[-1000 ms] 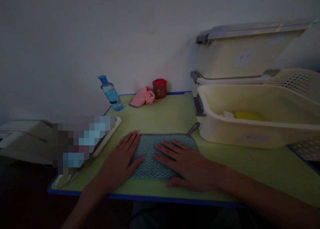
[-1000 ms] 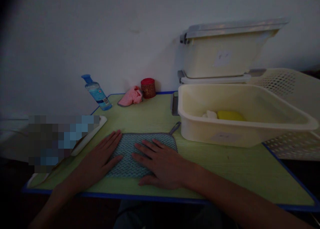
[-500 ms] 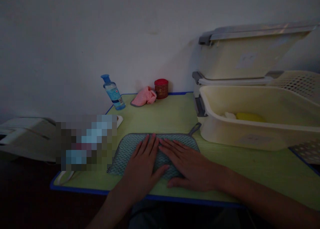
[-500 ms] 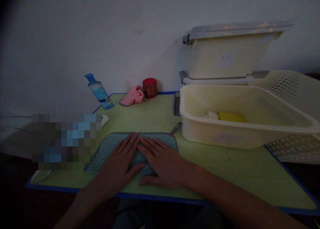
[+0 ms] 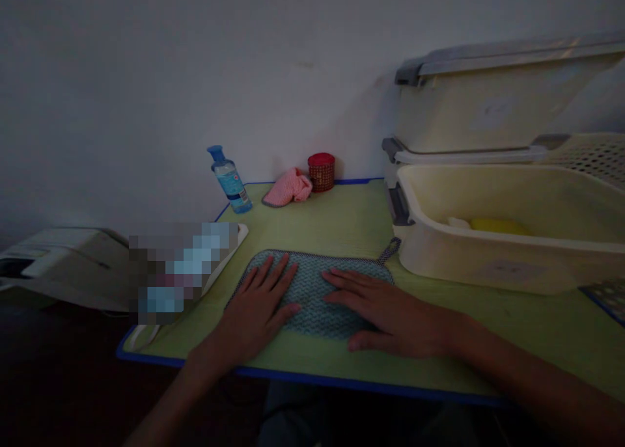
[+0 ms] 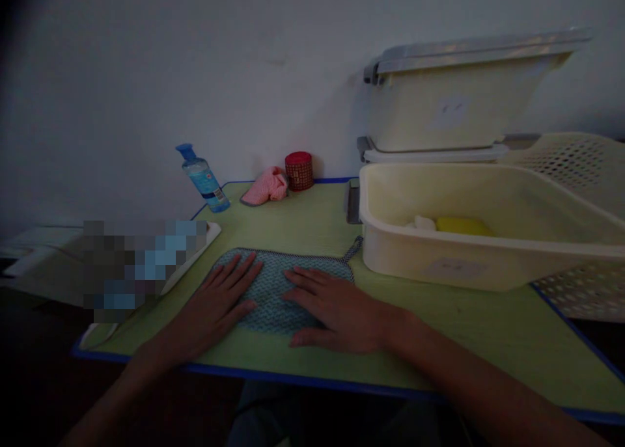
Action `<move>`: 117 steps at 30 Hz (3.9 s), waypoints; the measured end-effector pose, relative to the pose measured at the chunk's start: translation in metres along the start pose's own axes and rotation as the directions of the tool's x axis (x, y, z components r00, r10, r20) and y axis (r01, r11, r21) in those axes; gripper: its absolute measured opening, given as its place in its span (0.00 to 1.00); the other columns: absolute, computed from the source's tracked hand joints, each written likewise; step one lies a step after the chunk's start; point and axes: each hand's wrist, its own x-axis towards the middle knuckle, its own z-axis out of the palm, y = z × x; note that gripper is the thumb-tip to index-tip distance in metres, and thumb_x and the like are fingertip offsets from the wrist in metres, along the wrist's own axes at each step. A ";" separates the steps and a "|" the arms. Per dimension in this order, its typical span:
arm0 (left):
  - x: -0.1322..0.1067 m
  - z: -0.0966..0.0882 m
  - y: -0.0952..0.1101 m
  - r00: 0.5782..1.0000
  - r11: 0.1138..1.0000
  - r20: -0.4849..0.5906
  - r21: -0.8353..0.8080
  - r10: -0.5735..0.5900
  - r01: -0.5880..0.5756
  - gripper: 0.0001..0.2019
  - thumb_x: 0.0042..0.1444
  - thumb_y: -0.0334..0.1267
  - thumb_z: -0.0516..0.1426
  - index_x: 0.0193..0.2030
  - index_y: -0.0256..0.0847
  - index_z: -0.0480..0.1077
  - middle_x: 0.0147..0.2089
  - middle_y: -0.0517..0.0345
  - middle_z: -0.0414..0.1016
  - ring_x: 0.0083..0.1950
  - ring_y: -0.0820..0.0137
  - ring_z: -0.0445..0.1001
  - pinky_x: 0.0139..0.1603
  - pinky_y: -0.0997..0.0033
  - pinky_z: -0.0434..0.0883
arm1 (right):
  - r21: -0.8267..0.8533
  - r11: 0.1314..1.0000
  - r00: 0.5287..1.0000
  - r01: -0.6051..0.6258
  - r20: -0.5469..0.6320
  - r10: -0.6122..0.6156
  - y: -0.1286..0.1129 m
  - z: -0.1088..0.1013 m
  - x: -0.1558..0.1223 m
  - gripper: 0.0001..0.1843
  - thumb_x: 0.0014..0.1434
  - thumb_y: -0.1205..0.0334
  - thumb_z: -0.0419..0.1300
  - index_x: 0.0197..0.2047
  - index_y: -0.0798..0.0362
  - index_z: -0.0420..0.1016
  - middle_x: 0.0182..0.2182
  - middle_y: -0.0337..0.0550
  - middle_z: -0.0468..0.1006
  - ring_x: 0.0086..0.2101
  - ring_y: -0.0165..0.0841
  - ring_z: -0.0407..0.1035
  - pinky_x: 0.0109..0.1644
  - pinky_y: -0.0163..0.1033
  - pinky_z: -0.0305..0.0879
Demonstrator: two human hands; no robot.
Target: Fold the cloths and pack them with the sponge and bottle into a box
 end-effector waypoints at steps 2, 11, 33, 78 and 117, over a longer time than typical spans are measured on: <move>0.013 -0.007 -0.009 0.995 0.998 0.079 -0.047 0.052 -0.049 0.30 0.62 0.55 0.35 0.67 0.45 0.41 0.70 0.58 0.37 0.70 0.60 0.37 0.66 0.54 0.46 | -0.006 1.000 1.000 0.009 -0.018 -0.009 0.004 -0.002 -0.002 0.33 0.60 0.44 0.48 0.60 0.60 0.60 0.64 0.55 0.46 0.63 0.38 0.40 0.65 0.47 0.43; 0.094 -0.022 -0.043 0.896 0.944 0.334 -0.252 0.293 -0.214 0.30 0.63 0.52 0.35 0.67 0.41 0.34 0.70 0.55 0.27 0.69 0.64 0.26 0.66 0.55 0.36 | -0.117 0.989 0.996 0.094 0.008 -0.094 0.003 -0.002 -0.002 0.35 0.61 0.46 0.48 0.63 0.63 0.54 0.63 0.57 0.50 0.63 0.39 0.40 0.65 0.48 0.44; 0.148 0.003 -0.047 0.964 0.963 0.074 -0.111 0.254 -0.245 0.32 0.61 0.55 0.37 0.66 0.37 0.44 0.69 0.47 0.41 0.69 0.66 0.40 0.66 0.63 0.41 | -0.051 0.995 0.996 0.088 -0.016 -0.089 -0.016 0.013 -0.005 0.43 0.57 0.38 0.46 0.65 0.61 0.45 0.64 0.58 0.40 0.64 0.43 0.33 0.66 0.50 0.36; 0.163 0.001 -0.017 1.000 0.979 -0.021 -0.205 -0.016 0.011 0.29 0.60 0.53 0.41 0.64 0.41 0.50 0.68 0.50 0.48 0.68 0.58 0.45 0.64 0.49 0.46 | -0.224 0.973 0.977 -0.054 -0.213 0.005 -0.012 0.020 0.009 0.28 0.62 0.53 0.48 0.59 0.63 0.61 0.60 0.55 0.59 0.60 0.39 0.51 0.63 0.44 0.53; 0.160 -0.028 -0.044 0.826 0.330 -0.066 -0.932 -0.560 0.149 0.10 0.42 0.31 0.60 0.33 0.31 0.76 0.24 0.58 0.75 0.28 0.70 0.72 0.30 0.73 0.67 | -0.213 0.977 0.979 -0.027 -0.203 -0.017 -0.006 0.020 0.008 0.28 0.63 0.54 0.48 0.60 0.64 0.59 0.60 0.55 0.58 0.61 0.38 0.50 0.64 0.43 0.50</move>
